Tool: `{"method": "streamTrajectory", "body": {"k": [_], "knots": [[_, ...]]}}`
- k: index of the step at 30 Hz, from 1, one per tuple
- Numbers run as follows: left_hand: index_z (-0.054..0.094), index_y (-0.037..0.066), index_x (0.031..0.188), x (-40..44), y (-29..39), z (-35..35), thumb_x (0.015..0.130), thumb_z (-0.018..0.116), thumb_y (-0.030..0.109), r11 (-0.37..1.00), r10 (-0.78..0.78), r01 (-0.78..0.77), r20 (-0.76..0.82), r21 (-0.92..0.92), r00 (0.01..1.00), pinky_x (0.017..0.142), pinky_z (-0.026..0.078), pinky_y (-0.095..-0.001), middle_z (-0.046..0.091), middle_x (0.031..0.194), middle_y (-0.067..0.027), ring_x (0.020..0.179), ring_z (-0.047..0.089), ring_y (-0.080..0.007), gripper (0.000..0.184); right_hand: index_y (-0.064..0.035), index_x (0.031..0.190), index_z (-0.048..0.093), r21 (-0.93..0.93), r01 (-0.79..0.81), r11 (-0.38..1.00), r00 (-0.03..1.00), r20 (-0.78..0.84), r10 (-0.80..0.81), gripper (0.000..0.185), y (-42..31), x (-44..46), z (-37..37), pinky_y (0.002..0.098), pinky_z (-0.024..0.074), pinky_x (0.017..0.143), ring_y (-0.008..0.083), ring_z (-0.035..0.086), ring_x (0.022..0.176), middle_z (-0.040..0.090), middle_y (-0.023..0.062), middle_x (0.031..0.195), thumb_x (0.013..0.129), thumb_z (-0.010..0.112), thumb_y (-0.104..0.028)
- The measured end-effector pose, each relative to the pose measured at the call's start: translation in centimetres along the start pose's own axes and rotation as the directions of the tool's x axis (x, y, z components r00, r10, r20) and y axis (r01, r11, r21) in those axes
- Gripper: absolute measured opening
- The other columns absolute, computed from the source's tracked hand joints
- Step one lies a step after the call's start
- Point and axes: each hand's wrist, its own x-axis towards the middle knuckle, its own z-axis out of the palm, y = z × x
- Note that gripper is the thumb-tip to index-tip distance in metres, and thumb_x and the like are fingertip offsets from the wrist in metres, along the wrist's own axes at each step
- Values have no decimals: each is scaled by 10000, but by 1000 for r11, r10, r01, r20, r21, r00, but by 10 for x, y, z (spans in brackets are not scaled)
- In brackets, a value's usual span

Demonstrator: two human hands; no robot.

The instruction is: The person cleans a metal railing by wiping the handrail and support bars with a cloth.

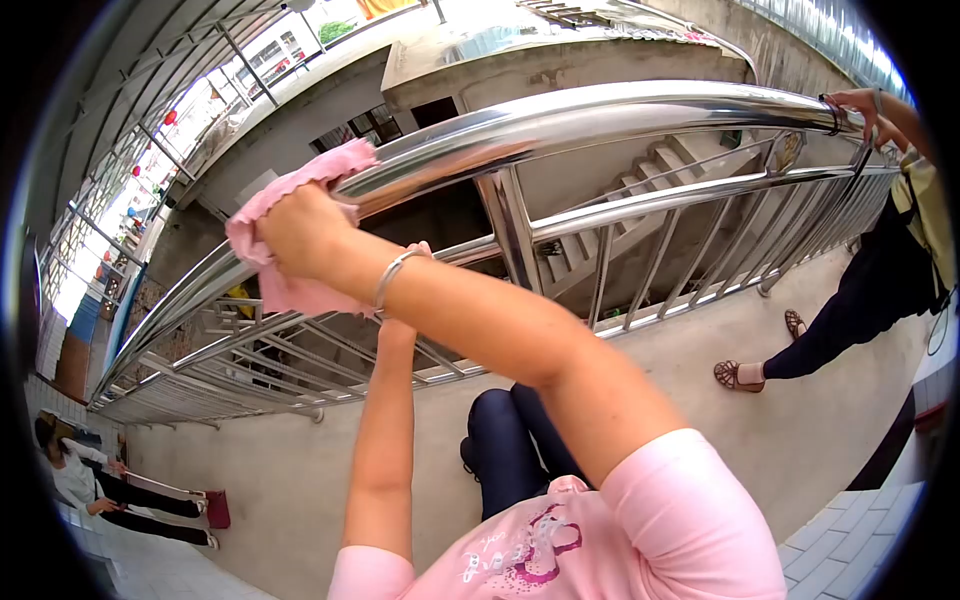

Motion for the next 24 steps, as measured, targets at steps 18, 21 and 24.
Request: {"method": "streamTrajectory", "body": {"k": [18,21,24], "knots": [[652,97,848,-3,47,-88,899,604,156,924,68,-169,-289,-343,955,803,424,-377,631,860,-43,840,587,-251,92,-96,990,683,-311,-457,833,889,-193,415,338,208,-167,-164,470,485,704,384,628,788,666,190,822,798,487,-294],[682,124,931,9,73,-131,837,658,43,911,209,-375,-593,-171,778,826,425,-346,635,964,-39,898,588,-228,126,-57,910,666,-276,-441,854,895,-211,394,332,213,-166,-164,484,469,732,407,610,801,655,208,821,799,468,-300],[709,142,928,36,86,-167,828,678,45,922,266,-386,-702,-14,660,793,439,-342,632,1040,-60,930,585,-227,143,-26,834,647,-283,-451,846,892,-145,427,342,222,-167,-165,492,459,739,414,602,798,647,215,813,798,459,-310]]}}
